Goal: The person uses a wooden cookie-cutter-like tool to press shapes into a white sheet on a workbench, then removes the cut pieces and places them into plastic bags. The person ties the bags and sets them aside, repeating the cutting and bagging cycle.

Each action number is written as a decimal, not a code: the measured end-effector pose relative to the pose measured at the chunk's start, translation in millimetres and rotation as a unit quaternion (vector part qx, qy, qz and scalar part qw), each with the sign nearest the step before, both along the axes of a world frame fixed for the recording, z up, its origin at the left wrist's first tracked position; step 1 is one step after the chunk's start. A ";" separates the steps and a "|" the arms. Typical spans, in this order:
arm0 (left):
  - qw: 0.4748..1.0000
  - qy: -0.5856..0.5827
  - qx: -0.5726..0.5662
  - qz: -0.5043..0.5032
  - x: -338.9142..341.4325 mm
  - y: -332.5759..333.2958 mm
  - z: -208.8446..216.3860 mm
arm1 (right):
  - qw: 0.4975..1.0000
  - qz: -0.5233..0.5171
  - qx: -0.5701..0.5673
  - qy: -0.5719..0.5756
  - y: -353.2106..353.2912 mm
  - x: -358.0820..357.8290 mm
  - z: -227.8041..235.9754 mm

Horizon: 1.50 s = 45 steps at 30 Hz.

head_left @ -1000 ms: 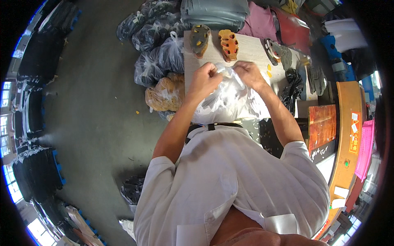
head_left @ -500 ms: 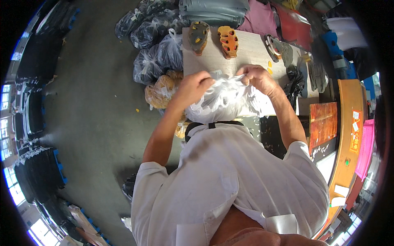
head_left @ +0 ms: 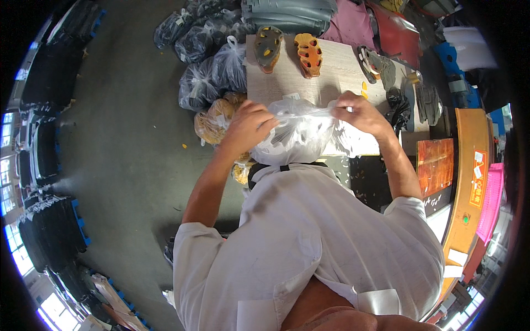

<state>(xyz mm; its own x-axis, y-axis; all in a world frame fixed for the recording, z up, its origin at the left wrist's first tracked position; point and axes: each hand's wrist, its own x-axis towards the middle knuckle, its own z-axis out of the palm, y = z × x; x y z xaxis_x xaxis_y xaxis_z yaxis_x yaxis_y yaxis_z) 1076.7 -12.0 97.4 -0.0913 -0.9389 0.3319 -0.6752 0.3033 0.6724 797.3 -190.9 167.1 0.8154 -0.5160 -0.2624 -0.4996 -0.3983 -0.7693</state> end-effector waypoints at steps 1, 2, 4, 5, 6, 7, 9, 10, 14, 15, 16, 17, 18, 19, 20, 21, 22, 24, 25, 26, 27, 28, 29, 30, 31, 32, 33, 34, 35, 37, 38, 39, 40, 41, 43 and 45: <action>0.999 -0.005 0.038 0.023 1.9 4.6 -3.1 | 0.999 -0.030 0.024 0.011 1.2 -10.1 -3.0; 0.999 0.047 0.014 0.019 2.7 8.6 -6.2 | 0.996 -0.071 0.046 0.041 0.7 -18.3 -5.9; 0.990 0.112 0.083 0.032 -2.6 13.7 -10.8 | 1.000 0.009 -0.026 0.014 0.8 -26.2 -12.8; 0.994 0.081 0.051 0.050 -4.7 12.5 -11.1 | 0.999 0.016 -0.035 0.004 0.8 -26.4 -14.8; 0.996 0.033 0.058 0.052 -8.0 9.8 -10.3 | 0.999 0.016 -0.040 -0.006 1.2 -24.3 -16.2; 0.998 -0.010 0.023 0.057 -10.2 5.7 -8.3 | 0.997 0.014 -0.072 0.028 1.1 -20.5 -16.2; 0.994 -0.076 0.071 0.017 -13.3 -4.6 -2.4 | 0.985 0.073 -0.146 0.053 2.8 -10.4 -15.3; 0.994 -0.103 0.049 0.002 -13.6 -9.4 0.1 | 0.974 0.108 -0.197 0.019 2.8 -6.7 -13.7; 0.998 0.048 0.026 -0.019 -9.9 -16.3 -5.1 | 0.983 0.064 -0.090 -0.145 -3.5 -8.2 -16.0; 0.997 0.080 0.016 -0.013 -7.8 -14.3 -11.3 | 0.981 0.040 -0.085 -0.172 -6.6 -14.0 -19.1; 0.994 0.110 0.012 -0.009 -5.9 -11.5 -19.4 | 0.986 0.009 -0.064 -0.155 -11.9 -19.4 -24.3; 0.994 0.107 0.013 -0.002 -0.3 -8.1 -28.0 | 0.988 -0.015 -0.044 -0.146 -12.7 -27.5 -30.8; 0.992 0.126 0.026 -0.006 4.4 -3.6 -37.2 | 0.990 -0.051 -0.013 -0.131 -14.0 -34.8 -38.7; 0.989 0.145 0.040 -0.008 9.4 1.3 -46.2 | 0.989 -0.057 -0.012 -0.135 -16.6 -41.3 -46.1; 0.984 0.172 0.025 -0.025 13.3 5.9 -53.9 | 0.990 -0.058 -0.001 -0.129 -19.5 -46.4 -53.4; 0.982 0.185 0.025 -0.029 17.6 7.5 -60.0 | 0.992 -0.059 0.021 -0.113 -20.6 -50.4 -60.2; 0.978 0.195 0.072 -0.011 19.4 10.9 -62.9 | 0.988 -0.061 0.040 -0.135 -23.3 -53.0 -64.7; 0.967 0.229 0.114 0.004 20.3 15.5 -58.6 | 0.985 -0.060 0.056 -0.149 -25.3 -54.7 -67.1; 0.962 0.241 0.129 0.008 18.5 15.4 -51.2 | 0.985 -0.052 0.073 -0.146 -25.8 -53.7 -63.8; 0.937 0.305 0.161 0.057 15.4 13.7 -40.9 | 0.984 -0.060 0.086 -0.142 -26.2 -51.8 -56.8; 0.903 0.365 0.204 0.101 8.9 14.9 -27.3 | 0.983 -0.068 0.096 -0.143 -24.9 -48.8 -46.9; 0.859 0.420 0.252 0.149 3.2 14.0 -11.4 | 0.982 -0.071 0.109 -0.136 -21.6 -45.3 -35.2; 0.858 0.416 0.267 0.140 4.8 8.6 6.5 | 0.980 -0.084 0.129 -0.128 -19.4 -39.8 -21.8; 0.848 0.452 0.252 0.114 -1.1 0.6 22.0 | 0.982 -0.027 0.094 -0.159 -16.6 -34.8 -5.8; 0.837 0.486 0.234 0.089 -11.9 -10.6 34.7 | 0.985 0.014 0.056 -0.161 -13.1 -28.8 10.9; 0.832 0.515 0.202 0.043 -21.2 -21.8 46.3 | 0.984 0.054 0.014 -0.168 -8.4 -19.6 24.1; 0.845 0.484 0.226 0.020 -30.0 -32.8 56.7 | 0.980 0.081 -0.067 -0.168 -1.2 -8.1 32.8; 0.864 0.451 0.222 -0.037 -36.5 -40.8 66.0 | 0.968 0.105 -0.149 -0.171 3.8 2.4 39.1; 0.874 0.385 0.294 -0.047 -40.2 -47.4 74.2 | 0.951 0.136 -0.187 -0.206 6.2 11.7 43.5; 0.898 0.315 0.301 -0.061 -50.7 -52.3 85.1 | 0.946 0.130 -0.195 -0.223 8.3 27.7 41.8; 0.900 0.303 0.305 -0.074 -55.0 -52.2 88.5 | 0.946 0.122 -0.185 -0.237 8.4 34.8 37.3; 0.938 0.207 0.275 -0.034 -56.4 -54.0 91.4 | 0.966 0.111 -0.080 -0.221 4.8 39.4 32.5; 0.947 0.183 0.263 0.006 -58.0 -54.0 93.3 | 0.975 0.093 0.028 -0.201 0.5 44.1 27.2; 0.950 0.154 0.269 0.042 -59.1 -53.5 94.5 | 0.974 0.063 0.067 -0.207 -2.1 46.9 21.8; 0.959 0.107 0.245 0.096 -61.2 -54.1 94.3 | 0.960 0.057 0.169 -0.216 -7.0 50.7 12.2; 0.952 0.145 0.240 0.123 -63.7 -55.5 91.6 | 0.954 0.060 0.190 -0.223 -11.8 53.1 4.7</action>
<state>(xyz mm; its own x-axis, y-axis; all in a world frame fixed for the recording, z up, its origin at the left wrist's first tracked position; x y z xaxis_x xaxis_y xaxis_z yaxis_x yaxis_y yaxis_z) 1013.0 -67.5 189.0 0.1806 -0.9700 -0.1630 -0.4514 -0.2290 0.8624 850.4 -202.8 171.8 0.9367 -0.3491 -0.0253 -0.0577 -0.0826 -0.9949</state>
